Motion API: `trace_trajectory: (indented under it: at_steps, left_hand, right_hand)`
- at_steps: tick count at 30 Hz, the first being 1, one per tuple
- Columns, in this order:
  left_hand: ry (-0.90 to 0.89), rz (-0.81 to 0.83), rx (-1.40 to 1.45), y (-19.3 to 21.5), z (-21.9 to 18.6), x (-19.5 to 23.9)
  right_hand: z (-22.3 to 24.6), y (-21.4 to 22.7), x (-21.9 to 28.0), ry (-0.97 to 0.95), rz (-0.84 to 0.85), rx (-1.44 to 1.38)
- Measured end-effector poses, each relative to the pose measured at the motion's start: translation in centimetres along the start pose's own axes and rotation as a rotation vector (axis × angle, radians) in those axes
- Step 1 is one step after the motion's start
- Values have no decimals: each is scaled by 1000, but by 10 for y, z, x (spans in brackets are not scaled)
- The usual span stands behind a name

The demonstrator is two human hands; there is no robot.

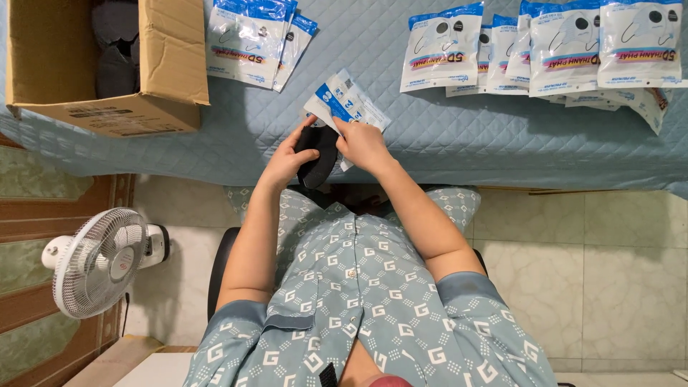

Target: The person sits cross-legged on a chair and handles black face masks. They take a mask from a cardboard box, place it into a plastic package, and then put the packaged mask back into the box. The person also handles multiple packaged masks on the bed.

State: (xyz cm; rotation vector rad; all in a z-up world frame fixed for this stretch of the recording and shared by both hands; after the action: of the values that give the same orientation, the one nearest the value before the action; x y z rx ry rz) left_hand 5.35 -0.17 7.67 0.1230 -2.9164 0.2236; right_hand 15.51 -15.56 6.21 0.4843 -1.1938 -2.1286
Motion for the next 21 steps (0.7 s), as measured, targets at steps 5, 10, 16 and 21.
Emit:
trace_trajectory:
  at_steps: [5, 10, 16, 21]
  left_hand:
    - [149, -33, -202, -8, 7, -12]
    - [181, -54, -269, -8, 41, -35]
    - [128, -109, -351, -12, 50, -42]
    - [216, -73, -344, -27, 30, -29]
  right_hand:
    - [30, 12, 14, 61, -76, 49]
    - [27, 8, 11, 109, -139, 20]
    - [15, -8, 15, 143, -295, 52]
    - [10, -10, 23, 170, -598, 130]
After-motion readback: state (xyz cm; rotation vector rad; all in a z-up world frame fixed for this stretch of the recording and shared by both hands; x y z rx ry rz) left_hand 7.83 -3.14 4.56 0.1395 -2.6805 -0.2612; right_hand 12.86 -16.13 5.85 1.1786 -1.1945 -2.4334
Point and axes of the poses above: each hand's wrist, its own x-axis away from the middle knuckle, its own y-axis out of the back of the hand, z = x × y, the point moved 6 cm from there along -x, towards the middle knuckle, and after that the axes turned 1 degree about -z, right-handed, at the moved point
